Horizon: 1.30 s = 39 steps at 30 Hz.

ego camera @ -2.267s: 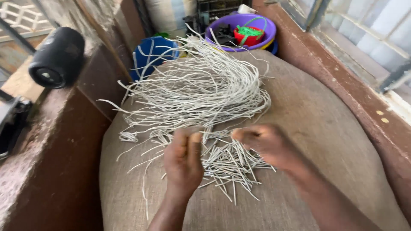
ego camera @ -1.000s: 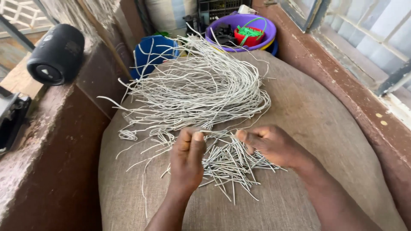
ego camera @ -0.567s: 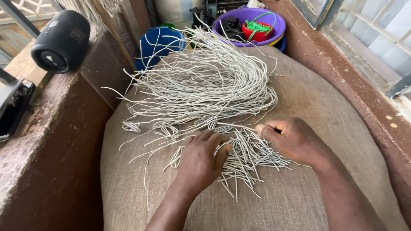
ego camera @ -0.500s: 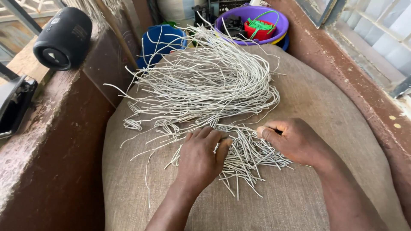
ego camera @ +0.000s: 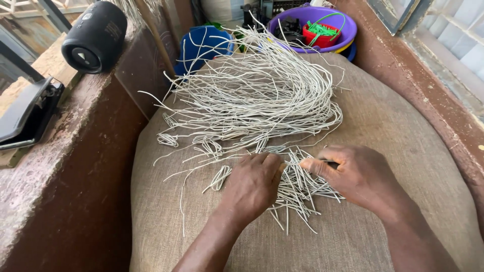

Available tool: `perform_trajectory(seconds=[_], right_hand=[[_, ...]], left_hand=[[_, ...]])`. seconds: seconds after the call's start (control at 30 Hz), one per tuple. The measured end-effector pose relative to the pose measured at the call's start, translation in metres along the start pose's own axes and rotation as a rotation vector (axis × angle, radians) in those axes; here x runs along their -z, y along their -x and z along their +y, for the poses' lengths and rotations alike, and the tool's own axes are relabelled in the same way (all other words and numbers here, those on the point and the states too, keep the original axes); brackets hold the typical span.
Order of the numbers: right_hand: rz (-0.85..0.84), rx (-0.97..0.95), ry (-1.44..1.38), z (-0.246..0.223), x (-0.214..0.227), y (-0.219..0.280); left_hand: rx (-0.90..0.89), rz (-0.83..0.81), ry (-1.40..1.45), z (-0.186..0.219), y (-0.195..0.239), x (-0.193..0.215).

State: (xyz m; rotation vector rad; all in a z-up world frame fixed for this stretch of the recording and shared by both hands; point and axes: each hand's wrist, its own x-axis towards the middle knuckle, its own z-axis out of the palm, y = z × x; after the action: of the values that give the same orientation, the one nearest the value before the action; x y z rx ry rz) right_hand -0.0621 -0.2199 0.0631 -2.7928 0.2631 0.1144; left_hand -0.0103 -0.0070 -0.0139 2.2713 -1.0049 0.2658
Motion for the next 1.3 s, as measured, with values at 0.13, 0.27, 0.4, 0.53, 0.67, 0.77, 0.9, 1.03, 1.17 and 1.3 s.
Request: perform_trajectory(seconds=[0.13,0.27,0.4,0.53,0.67,0.77,0.9,1.03,1.17,1.3], right_hand=[[0.098,0.019,-0.054,0.017,-0.011,-0.008],[0.159,0.172,-0.267,0.016,-0.021,-0.012],[-0.095,0.089,-0.624,0.001,-0.063,-0.012],[-0.437,0.227,-1.231,-0.031,-0.082,-0.001],[-0.346,-0.083,-0.530,-0.022,-0.042,-0.011],[-0.085,-0.130,-0.280,0.007,-0.001,-0.009],[0.047,0.011,-0.355,0.025,-0.012,-0.011],[-0.113,0.080,-0.722,0.020,-0.080,-0.034],[-0.249,0.198,-1.158,-0.009,-0.110,-0.036],[-0.132,0.057,-0.939,0.034,-0.063,-0.032]], left_hand=[[-0.016,0.156,-0.039,-0.001,-0.001,-0.012],[-0.050,0.396,0.003,-0.003,-0.002,-0.022],[0.087,0.550,0.340,0.020,-0.001,-0.014],[0.271,0.653,1.091,0.031,0.002,-0.012],[0.087,0.353,0.713,0.000,-0.003,0.006],[-0.135,0.098,0.198,-0.004,-0.004,0.026],[-0.082,0.018,0.167,0.000,-0.001,0.015],[0.008,0.457,0.650,0.026,-0.008,0.005],[0.208,0.659,1.281,0.030,-0.012,-0.011],[0.126,0.429,0.808,0.008,-0.005,0.001]])
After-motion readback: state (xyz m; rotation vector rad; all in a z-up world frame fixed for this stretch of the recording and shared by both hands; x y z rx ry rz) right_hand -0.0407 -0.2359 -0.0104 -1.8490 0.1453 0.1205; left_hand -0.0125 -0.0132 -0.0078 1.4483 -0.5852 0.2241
